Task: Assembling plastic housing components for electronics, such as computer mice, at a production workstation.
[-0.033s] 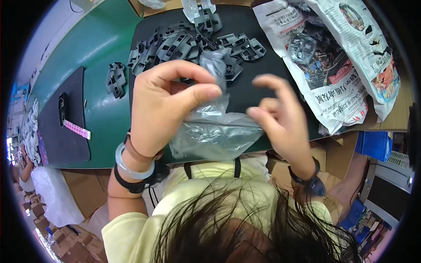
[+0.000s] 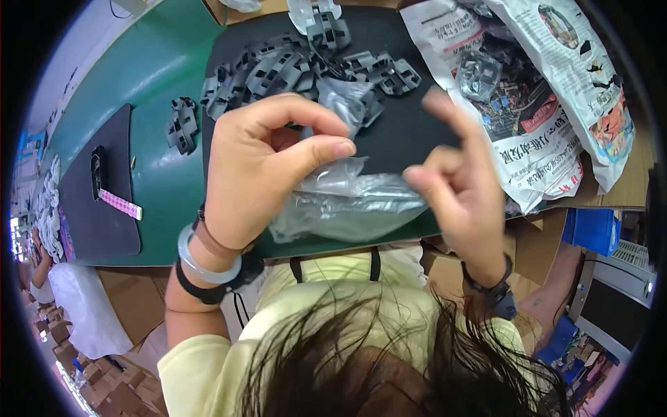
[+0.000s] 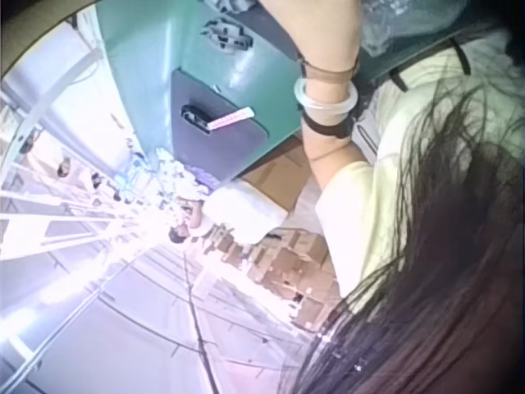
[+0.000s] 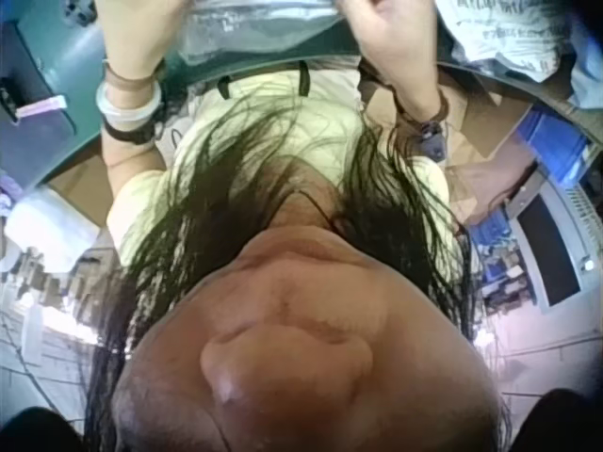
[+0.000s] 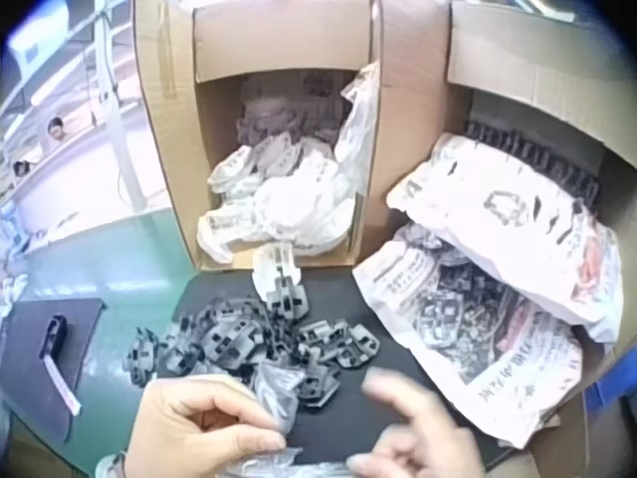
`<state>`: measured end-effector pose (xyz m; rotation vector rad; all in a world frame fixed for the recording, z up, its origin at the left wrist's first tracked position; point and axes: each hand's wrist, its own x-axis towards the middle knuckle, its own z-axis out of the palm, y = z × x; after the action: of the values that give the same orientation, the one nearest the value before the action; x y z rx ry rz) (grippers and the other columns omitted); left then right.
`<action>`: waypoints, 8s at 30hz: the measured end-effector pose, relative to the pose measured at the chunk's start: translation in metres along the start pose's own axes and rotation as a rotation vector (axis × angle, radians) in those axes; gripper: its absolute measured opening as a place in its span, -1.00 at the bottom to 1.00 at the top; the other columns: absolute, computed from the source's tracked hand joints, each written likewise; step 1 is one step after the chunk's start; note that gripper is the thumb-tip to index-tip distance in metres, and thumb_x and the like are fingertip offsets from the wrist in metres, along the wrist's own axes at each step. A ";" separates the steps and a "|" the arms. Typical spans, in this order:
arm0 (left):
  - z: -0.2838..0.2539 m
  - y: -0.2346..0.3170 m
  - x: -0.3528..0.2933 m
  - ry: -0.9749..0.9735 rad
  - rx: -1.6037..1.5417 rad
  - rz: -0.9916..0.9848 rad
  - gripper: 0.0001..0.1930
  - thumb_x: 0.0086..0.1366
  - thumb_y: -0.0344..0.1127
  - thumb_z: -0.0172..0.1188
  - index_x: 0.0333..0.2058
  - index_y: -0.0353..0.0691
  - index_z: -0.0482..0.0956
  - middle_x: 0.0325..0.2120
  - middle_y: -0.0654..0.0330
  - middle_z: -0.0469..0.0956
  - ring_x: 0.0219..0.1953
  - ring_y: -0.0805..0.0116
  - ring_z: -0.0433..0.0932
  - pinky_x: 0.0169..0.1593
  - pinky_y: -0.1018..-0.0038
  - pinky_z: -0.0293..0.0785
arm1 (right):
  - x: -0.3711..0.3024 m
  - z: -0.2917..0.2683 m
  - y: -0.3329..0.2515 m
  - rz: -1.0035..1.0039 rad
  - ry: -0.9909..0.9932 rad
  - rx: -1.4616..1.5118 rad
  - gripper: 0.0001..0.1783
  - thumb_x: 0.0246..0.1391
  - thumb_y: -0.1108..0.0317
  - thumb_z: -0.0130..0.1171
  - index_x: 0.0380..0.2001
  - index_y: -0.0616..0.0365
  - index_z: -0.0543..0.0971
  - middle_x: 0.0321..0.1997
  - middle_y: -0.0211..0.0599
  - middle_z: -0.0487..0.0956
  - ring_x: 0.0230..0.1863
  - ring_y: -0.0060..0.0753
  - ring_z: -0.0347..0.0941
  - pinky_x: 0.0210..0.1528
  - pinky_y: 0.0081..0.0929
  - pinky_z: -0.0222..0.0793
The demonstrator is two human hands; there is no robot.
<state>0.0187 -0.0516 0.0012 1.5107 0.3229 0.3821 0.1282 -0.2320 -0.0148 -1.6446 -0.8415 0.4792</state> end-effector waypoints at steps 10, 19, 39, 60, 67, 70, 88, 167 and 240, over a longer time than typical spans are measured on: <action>-0.002 0.007 0.003 0.075 0.828 0.326 -0.76 -0.03 -0.54 0.24 -0.31 -0.30 0.54 -0.57 0.26 0.55 -0.66 0.64 0.27 -0.57 0.70 0.19 | 0.038 -0.001 -0.013 -0.237 -0.102 -0.344 -0.93 -0.05 0.58 0.12 -0.42 0.30 0.54 -0.47 -0.34 0.55 -0.47 -0.66 0.42 -0.40 -0.71 0.29; 0.001 0.011 -0.010 0.381 0.702 0.276 -0.67 -0.03 -0.53 0.27 -0.22 -0.24 0.46 -0.56 0.34 0.52 -0.70 0.79 0.07 -0.64 0.78 -0.04 | 0.041 0.014 -0.027 -0.256 0.019 -0.309 -0.96 -0.04 0.57 0.15 -0.45 0.29 0.53 -0.51 -0.47 0.50 -0.46 -0.75 0.34 -0.40 -0.78 0.23; -0.023 -0.003 -0.025 0.321 0.796 0.344 -0.79 0.07 -0.55 0.13 -0.30 -0.21 0.61 -0.24 0.15 0.50 -0.42 0.41 0.44 -0.38 0.58 0.34 | 0.048 0.030 -0.034 -0.117 -0.017 0.049 -0.96 -0.01 0.52 0.15 -0.46 0.26 0.49 -0.58 -0.58 0.40 -0.54 -0.84 0.20 -0.51 -0.82 0.08; -0.033 0.035 0.006 0.663 0.854 1.103 -0.86 0.07 -0.60 0.20 -0.34 -0.39 0.55 -0.21 0.00 0.50 -0.30 0.34 0.53 -0.30 0.57 0.52 | 0.119 0.059 -0.045 -1.375 0.381 0.153 -0.86 0.05 0.41 0.14 -0.40 0.31 0.51 -0.57 -0.35 0.48 -0.59 -0.64 0.33 -0.57 -0.67 0.21; -0.033 0.060 0.003 0.884 0.787 0.664 -0.85 0.13 -0.43 0.23 -0.32 -0.36 0.59 -0.54 0.23 0.58 -0.62 0.58 0.39 -0.48 0.73 0.33 | 0.094 0.039 -0.071 -0.726 0.185 0.095 -0.92 0.00 0.50 0.16 -0.45 0.30 0.48 -0.67 -0.48 0.41 -0.66 -0.75 0.17 -0.60 -0.74 0.08; -0.024 0.048 -0.009 0.671 0.617 0.882 -0.85 0.18 -0.44 0.16 -0.32 -0.42 0.55 -0.42 0.11 0.57 -0.47 0.50 0.46 -0.32 0.64 0.41 | 0.080 0.038 -0.065 -1.061 0.374 0.214 -0.89 0.07 0.46 0.08 -0.40 0.32 0.49 -0.59 -0.42 0.42 -0.59 -0.71 0.24 -0.53 -0.77 0.14; 0.239 -0.089 -0.007 -0.422 0.120 -0.033 -0.69 0.10 -0.45 0.09 -0.15 -0.37 0.32 -0.71 0.30 0.40 -0.66 0.63 0.30 -0.59 0.58 0.21 | -0.100 -0.100 0.087 0.226 0.917 0.103 -0.70 0.10 0.42 0.05 -0.11 0.27 0.32 -0.54 -0.38 0.46 -0.56 -0.74 0.27 -0.56 -0.71 0.18; -0.003 0.042 0.027 0.455 0.207 0.511 -0.88 0.13 -0.42 0.22 -0.37 -0.35 0.58 -0.62 0.39 0.46 -0.57 0.70 0.34 -0.52 0.76 0.20 | 0.103 0.006 -0.055 -0.318 0.025 -0.037 -0.83 0.04 0.42 0.10 -0.30 0.27 0.52 -0.46 -0.45 0.53 -0.41 -0.72 0.39 -0.32 -0.68 0.34; -0.034 0.007 0.027 0.017 0.330 0.239 -0.82 0.16 -0.34 0.17 -0.37 -0.36 0.52 -0.49 0.32 0.50 -0.45 0.63 0.38 -0.36 0.65 0.34 | 0.078 0.017 -0.006 -0.268 -0.116 0.318 -0.72 0.05 0.47 0.07 -0.12 0.18 0.49 -0.21 -0.43 0.49 -0.32 -0.74 0.37 -0.23 -0.73 0.31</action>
<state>0.0277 -0.0093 0.0079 1.8789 0.2252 0.5511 0.1660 -0.1627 -0.0032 -1.2018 -1.0007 0.4945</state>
